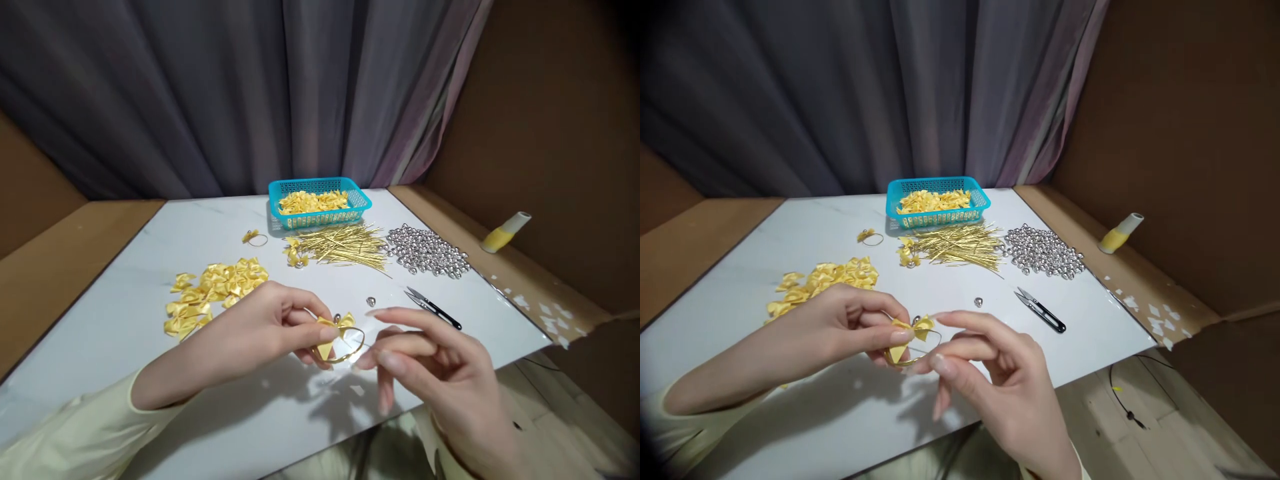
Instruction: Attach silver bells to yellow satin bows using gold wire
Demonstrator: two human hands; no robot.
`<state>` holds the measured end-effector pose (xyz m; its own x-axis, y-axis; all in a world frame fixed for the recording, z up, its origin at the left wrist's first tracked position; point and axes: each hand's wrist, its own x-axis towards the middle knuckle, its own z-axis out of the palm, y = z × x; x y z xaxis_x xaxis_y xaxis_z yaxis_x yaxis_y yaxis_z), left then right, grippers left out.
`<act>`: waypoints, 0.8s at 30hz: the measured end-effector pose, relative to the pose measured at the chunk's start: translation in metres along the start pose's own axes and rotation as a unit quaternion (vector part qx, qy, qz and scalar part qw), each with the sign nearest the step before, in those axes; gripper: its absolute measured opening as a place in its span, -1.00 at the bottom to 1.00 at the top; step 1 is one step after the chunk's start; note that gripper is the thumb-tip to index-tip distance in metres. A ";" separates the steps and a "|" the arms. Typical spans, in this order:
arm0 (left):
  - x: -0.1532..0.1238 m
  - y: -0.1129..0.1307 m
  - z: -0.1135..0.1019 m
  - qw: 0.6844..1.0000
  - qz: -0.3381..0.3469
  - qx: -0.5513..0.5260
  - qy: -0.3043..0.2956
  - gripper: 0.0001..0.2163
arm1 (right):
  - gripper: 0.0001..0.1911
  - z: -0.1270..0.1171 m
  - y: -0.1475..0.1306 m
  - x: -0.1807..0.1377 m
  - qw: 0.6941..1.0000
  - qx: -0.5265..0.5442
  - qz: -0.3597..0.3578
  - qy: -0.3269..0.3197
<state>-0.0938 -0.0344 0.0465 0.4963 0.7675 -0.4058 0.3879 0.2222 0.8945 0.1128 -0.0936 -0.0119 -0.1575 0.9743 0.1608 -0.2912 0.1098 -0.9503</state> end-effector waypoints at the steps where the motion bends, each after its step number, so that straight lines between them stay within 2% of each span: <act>1: 0.000 0.000 0.000 1.000 0.001 -0.005 -0.002 -0.98 | -0.82 0.001 0.000 0.001 0.999 -0.037 -0.013 0.002; 5: 0.002 0.000 -0.002 1.000 -0.013 0.001 -0.010 -0.98 | -0.85 0.001 0.001 0.004 0.983 -0.161 -0.082 0.016; 9: 0.003 0.000 -0.003 1.000 -0.020 -0.004 -0.015 -0.98 | -0.83 0.001 0.006 0.005 0.970 -0.204 -0.126 0.031; 14: 0.005 -0.001 -0.002 0.999 -0.008 -0.029 -0.017 -0.97 | -0.87 0.001 0.011 0.009 0.977 -0.174 -0.118 0.044; 20: 0.006 -0.001 -0.002 1.000 -0.003 -0.029 -0.003 -0.94 | -0.87 -0.002 0.013 0.010 0.994 -0.089 -0.065 0.025; 24: 0.006 -0.001 -0.001 0.999 -0.013 -0.031 -0.011 -0.95 | -0.86 -0.001 0.012 0.009 0.992 -0.101 -0.066 0.031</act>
<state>-0.0920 -0.0296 0.0438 0.5036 0.7480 -0.4323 0.3523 0.2790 0.8933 0.1090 -0.0832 -0.0226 -0.0695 0.9586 0.2760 -0.1101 0.2676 -0.9572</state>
